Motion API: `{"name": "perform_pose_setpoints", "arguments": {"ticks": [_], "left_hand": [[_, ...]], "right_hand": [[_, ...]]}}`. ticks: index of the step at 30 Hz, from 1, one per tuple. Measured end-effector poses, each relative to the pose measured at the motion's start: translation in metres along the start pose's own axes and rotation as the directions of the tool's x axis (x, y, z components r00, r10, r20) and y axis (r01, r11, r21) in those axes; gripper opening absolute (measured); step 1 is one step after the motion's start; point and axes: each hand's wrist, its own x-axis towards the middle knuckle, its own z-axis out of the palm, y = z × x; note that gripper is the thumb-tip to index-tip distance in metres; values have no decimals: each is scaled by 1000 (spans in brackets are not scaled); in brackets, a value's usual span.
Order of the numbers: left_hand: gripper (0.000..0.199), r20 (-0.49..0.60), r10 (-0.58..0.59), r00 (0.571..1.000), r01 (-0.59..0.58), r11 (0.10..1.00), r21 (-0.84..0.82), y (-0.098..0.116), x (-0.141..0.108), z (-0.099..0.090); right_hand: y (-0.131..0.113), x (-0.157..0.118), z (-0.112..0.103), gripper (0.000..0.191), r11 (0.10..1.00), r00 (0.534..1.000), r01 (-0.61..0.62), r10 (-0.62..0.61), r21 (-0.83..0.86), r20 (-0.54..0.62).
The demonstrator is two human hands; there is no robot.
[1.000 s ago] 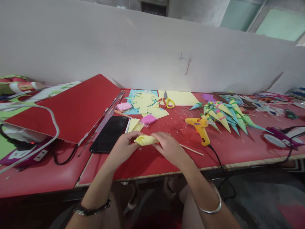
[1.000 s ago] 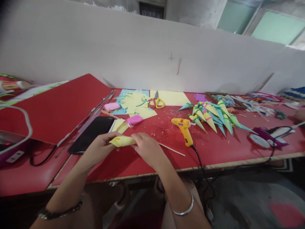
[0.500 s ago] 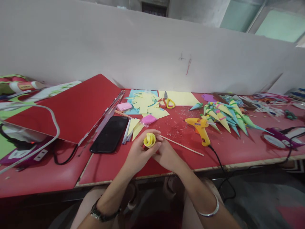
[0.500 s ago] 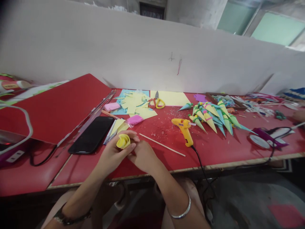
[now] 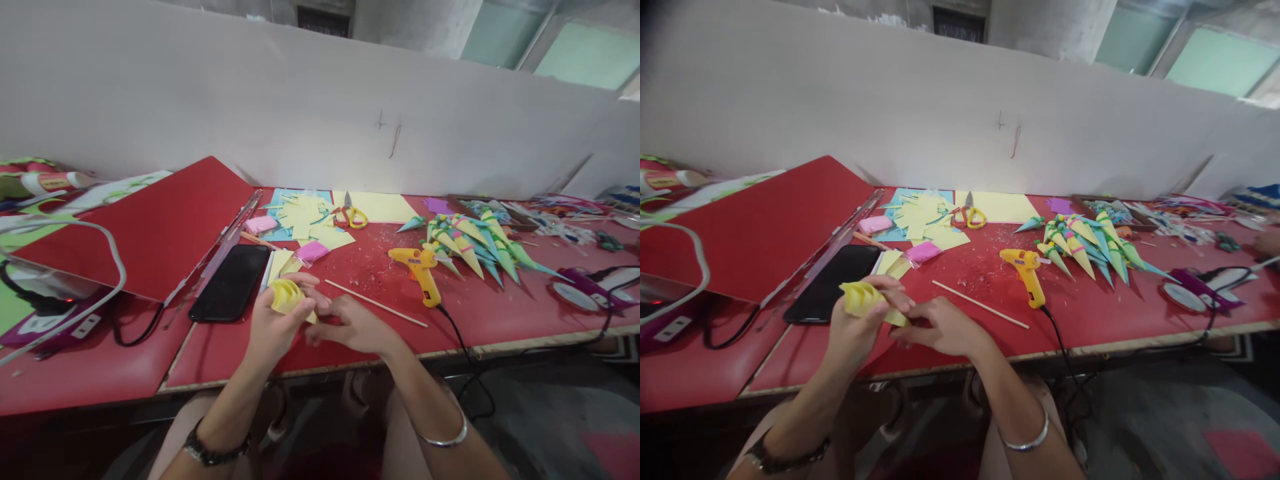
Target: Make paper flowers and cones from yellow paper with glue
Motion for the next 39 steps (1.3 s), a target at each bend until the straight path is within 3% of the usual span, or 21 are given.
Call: {"name": "perform_pose_setpoints", "arguments": {"ticks": [3,6,11,21,27,32,35,39], "left_hand": [[26,-68,4,998,-7,999,-39,-7,1,-8],[30,-139,-24,990,18,999,-50,-10,2,-11],[42,-188,-112,976,74,978,-197,-3,6,-4],[40,-276,-180,944,75,933,-353,-1,9,-6],[40,-230,-206,951,88,895,-438,3,8,-8],[34,-167,-184,969,71,850,-522,9,10,-7],[36,-152,-176,973,74,854,-515,12,10,-4],[43,-182,-149,972,68,919,-388,13,9,-1]], "right_hand": [[-1,-1,-4,38,968,999,-41,33,247,36],[-1,0,-3,40,954,997,-74,74,289,12],[0,0,-2,38,970,999,-30,37,240,-26],[-2,1,-3,45,988,999,-27,32,154,-32],[-5,1,-2,43,981,998,-37,44,191,-34],[0,3,4,39,991,997,-44,51,123,-56],[0,6,9,35,999,999,-31,33,29,-43],[0,8,16,29,998,996,20,-26,-66,-91]]}}
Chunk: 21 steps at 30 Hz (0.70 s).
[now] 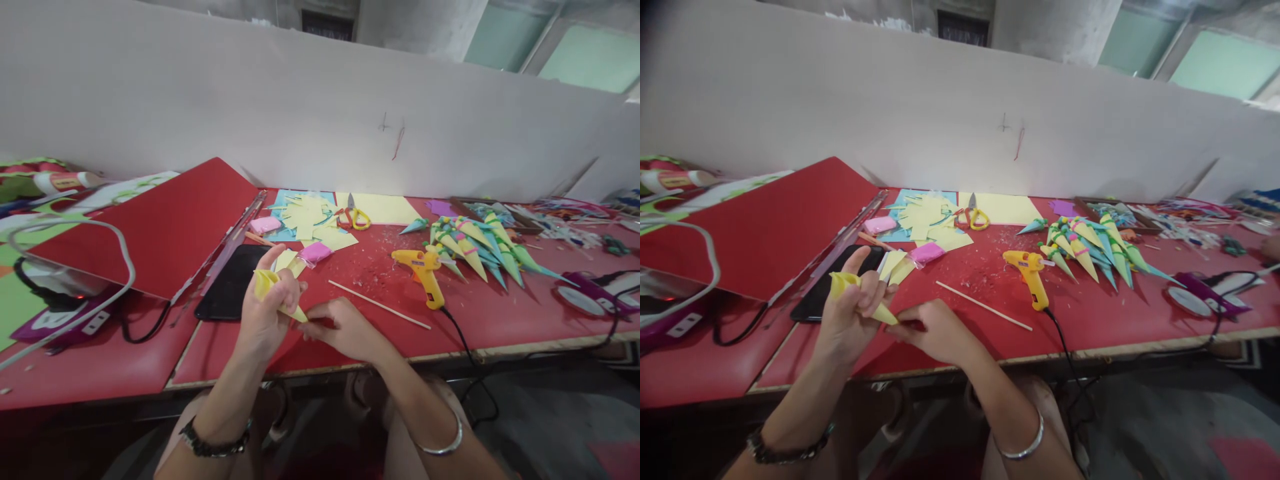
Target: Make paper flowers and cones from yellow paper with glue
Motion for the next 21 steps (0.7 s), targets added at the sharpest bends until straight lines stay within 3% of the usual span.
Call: {"name": "perform_pose_setpoints", "arguments": {"ticks": [7,12,16,21], "left_hand": [[59,18,118,993,-119,980,162,-3,0,-5],[62,20,102,995,-104,972,212,-2,2,-9],[56,-59,126,990,-117,984,135,1,9,-14],[44,-240,173,955,-134,977,168,2,19,-25]], "right_hand": [[6,1,1,34,998,997,-56,57,26,-54],[7,0,1,37,1000,998,-28,27,-5,-51],[9,0,-4,36,995,992,-97,94,-32,-87],[14,-3,-18,37,969,947,-183,128,-166,-296]]}}
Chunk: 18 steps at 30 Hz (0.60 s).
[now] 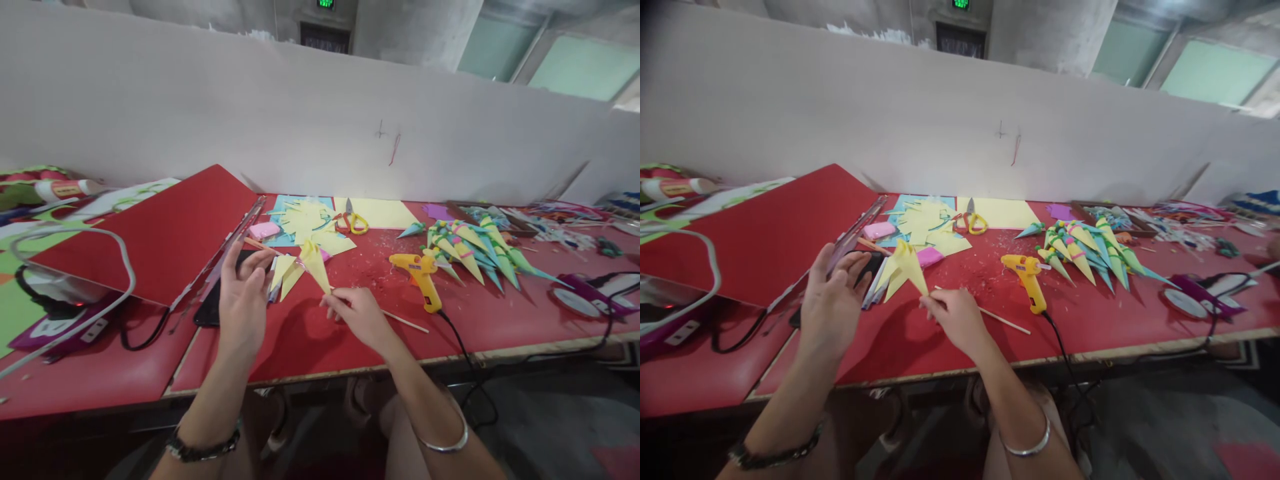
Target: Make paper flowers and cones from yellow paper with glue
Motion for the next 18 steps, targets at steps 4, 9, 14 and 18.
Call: {"name": "perform_pose_setpoints", "arguments": {"ticks": [4,9,14,18], "left_hand": [[34,-98,25,995,-9,987,162,-5,4,-5],[36,-1,57,998,-55,973,224,-10,3,-7],[38,53,59,997,-73,942,326,-6,7,-10],[31,166,66,984,-145,835,531,-1,20,-10]], "right_hand": [[0,-1,-9,39,892,983,-153,93,-426,-158],[-3,-2,-10,34,628,957,-288,213,-723,-197],[-5,-1,-8,31,595,948,-309,258,-742,-188],[-6,0,-10,31,596,947,-311,264,-740,-186]]}}
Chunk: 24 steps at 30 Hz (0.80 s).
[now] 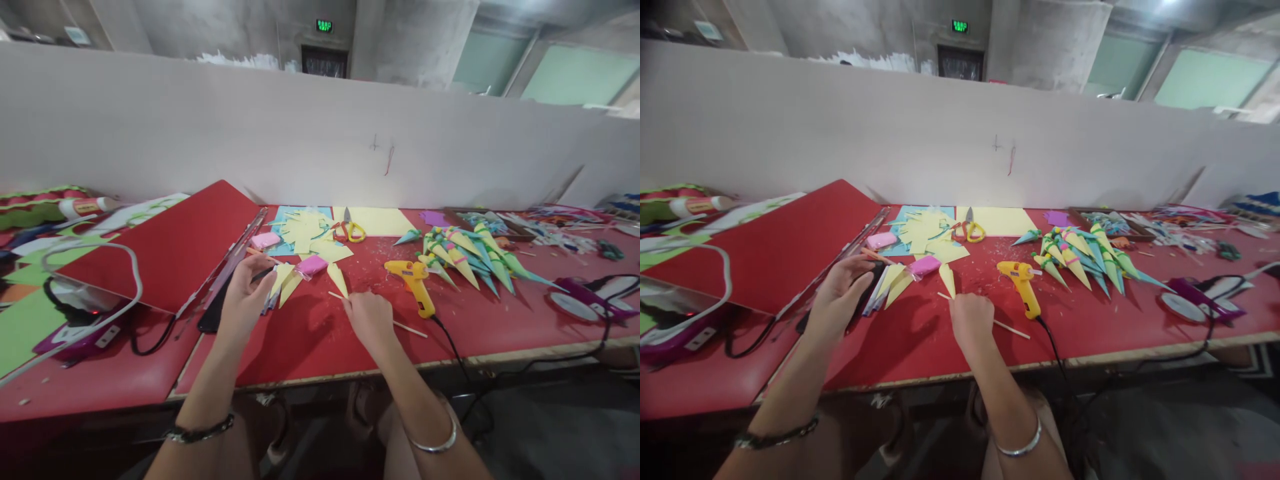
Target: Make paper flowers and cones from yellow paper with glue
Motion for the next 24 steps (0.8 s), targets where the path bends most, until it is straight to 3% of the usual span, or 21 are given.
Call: {"name": "perform_pose_setpoints", "arguments": {"ticks": [2,4,6,8,11,14,18,21,24], "left_hand": [[29,133,50,990,-81,966,244,-1,8,5],[33,300,52,953,-209,828,521,-3,15,14],[42,421,-8,907,-309,668,678,-7,21,26],[50,448,-60,892,-325,603,728,-12,28,36],[45,411,-101,906,-288,566,773,-17,39,47],[40,380,-154,912,-227,581,782,-19,49,53],[36,329,-186,926,-110,701,705,-14,60,56],[33,275,-213,938,22,826,563,-5,62,55],[22,271,-292,917,196,922,333,6,56,53]], "right_hand": [[1,1,0,31,1000,1000,0,1,2,-5],[3,1,-1,32,1000,1000,-6,6,7,-10],[4,2,-1,33,1000,1000,-16,16,16,-11],[4,2,-2,32,999,1000,-19,20,28,-14],[3,2,-2,31,999,1000,-16,17,48,-18],[1,3,-2,30,997,1000,-12,14,74,-24],[-1,4,-3,31,994,999,0,6,109,-51],[-2,4,-5,32,990,997,27,-16,140,-78],[-2,2,-5,28,973,986,84,-50,217,-158]]}}
